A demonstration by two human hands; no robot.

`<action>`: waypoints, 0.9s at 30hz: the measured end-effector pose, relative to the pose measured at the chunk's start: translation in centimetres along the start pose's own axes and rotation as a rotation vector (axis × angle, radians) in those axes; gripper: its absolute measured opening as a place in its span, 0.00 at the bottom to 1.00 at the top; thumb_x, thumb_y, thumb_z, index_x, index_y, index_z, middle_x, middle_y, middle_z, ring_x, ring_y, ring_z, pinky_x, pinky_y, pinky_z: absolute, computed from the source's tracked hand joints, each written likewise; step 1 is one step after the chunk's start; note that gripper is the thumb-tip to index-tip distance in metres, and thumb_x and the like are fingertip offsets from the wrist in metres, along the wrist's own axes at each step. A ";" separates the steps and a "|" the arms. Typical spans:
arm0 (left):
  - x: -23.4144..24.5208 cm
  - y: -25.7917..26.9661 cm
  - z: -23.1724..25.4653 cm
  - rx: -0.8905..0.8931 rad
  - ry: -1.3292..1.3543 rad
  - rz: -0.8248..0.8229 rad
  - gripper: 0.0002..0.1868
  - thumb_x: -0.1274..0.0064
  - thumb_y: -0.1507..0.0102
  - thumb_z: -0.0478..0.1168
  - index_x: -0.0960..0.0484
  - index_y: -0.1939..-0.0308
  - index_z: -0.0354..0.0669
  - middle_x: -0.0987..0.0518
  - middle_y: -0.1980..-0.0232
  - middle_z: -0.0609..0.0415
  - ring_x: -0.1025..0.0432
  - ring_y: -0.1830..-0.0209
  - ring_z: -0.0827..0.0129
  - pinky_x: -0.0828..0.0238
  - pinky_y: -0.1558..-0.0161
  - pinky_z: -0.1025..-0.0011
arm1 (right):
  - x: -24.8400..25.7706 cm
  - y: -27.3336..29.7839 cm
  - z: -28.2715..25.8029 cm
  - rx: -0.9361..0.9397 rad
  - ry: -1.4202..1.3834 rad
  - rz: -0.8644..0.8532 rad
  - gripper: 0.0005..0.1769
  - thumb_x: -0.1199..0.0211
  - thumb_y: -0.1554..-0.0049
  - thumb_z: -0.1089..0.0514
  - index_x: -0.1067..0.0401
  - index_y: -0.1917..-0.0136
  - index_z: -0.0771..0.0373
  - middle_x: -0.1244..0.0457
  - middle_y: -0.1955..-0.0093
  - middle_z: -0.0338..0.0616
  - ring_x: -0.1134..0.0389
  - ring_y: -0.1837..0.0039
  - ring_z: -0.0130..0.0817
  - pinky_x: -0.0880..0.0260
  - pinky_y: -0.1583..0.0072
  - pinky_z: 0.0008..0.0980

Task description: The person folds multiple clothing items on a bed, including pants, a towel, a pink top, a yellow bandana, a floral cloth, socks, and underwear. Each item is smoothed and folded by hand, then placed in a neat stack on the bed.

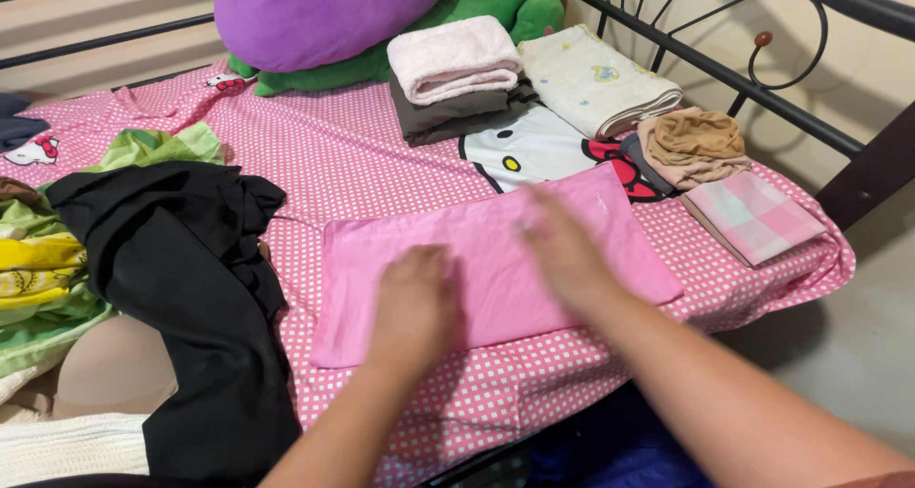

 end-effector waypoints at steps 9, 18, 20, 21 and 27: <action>-3.7 -1.5 -4.7 0.398 -0.240 -0.484 0.35 0.83 0.31 0.60 0.61 0.20 0.64 0.65 0.16 0.54 0.73 0.18 0.54 0.79 0.24 0.44 | -1.3 -0.6 5.9 -0.001 0.834 -0.348 0.42 0.63 0.37 0.33 0.59 0.19 0.60 0.62 0.15 0.46 0.66 0.16 0.39 0.75 0.23 0.58; -1.8 -1.3 -17.5 0.742 -0.173 -0.067 0.40 0.51 0.35 0.58 0.40 0.24 0.41 0.38 0.24 0.39 0.46 0.23 0.48 0.52 0.26 0.49 | 8.5 -5.8 15.1 -0.167 0.567 0.205 0.42 0.31 0.47 0.51 0.41 0.27 0.74 0.39 0.33 0.63 0.37 0.32 0.52 0.38 0.32 0.43; -1.4 -2.0 -21.4 0.848 -0.079 0.002 0.36 0.39 0.42 0.53 0.27 0.34 0.41 0.25 0.37 0.41 0.35 0.34 0.48 0.39 0.35 0.52 | 9.4 -7.1 16.1 -0.293 0.353 0.225 0.42 0.27 0.52 0.59 0.39 0.29 0.72 0.34 0.42 0.57 0.31 0.41 0.47 0.31 0.40 0.40; -1.1 -2.8 -23.2 0.858 -0.026 0.039 0.30 0.34 0.47 0.49 0.20 0.43 0.41 0.20 0.46 0.42 0.30 0.44 0.47 0.33 0.44 0.52 | 9.5 -7.9 16.6 -0.370 0.251 0.199 0.41 0.28 0.53 0.62 0.39 0.29 0.71 0.33 0.46 0.54 0.30 0.45 0.44 0.30 0.44 0.38; -2.9 -5.7 -27.1 0.817 0.542 -0.157 0.06 0.36 0.47 0.35 0.15 0.71 0.35 0.22 0.75 0.56 0.31 0.76 0.72 0.34 0.72 0.70 | 10.3 -10.1 14.9 -0.337 0.142 -0.029 0.15 0.32 0.49 0.67 0.20 0.47 0.67 0.30 0.58 0.45 0.32 0.56 0.31 0.32 0.53 0.32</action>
Point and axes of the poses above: each hand's wrist, its own y-axis away from the middle knuckle, its own x-axis out of the back of the hand, z = x × y, the point moved 9 cm from there along -y, towards the middle knuckle
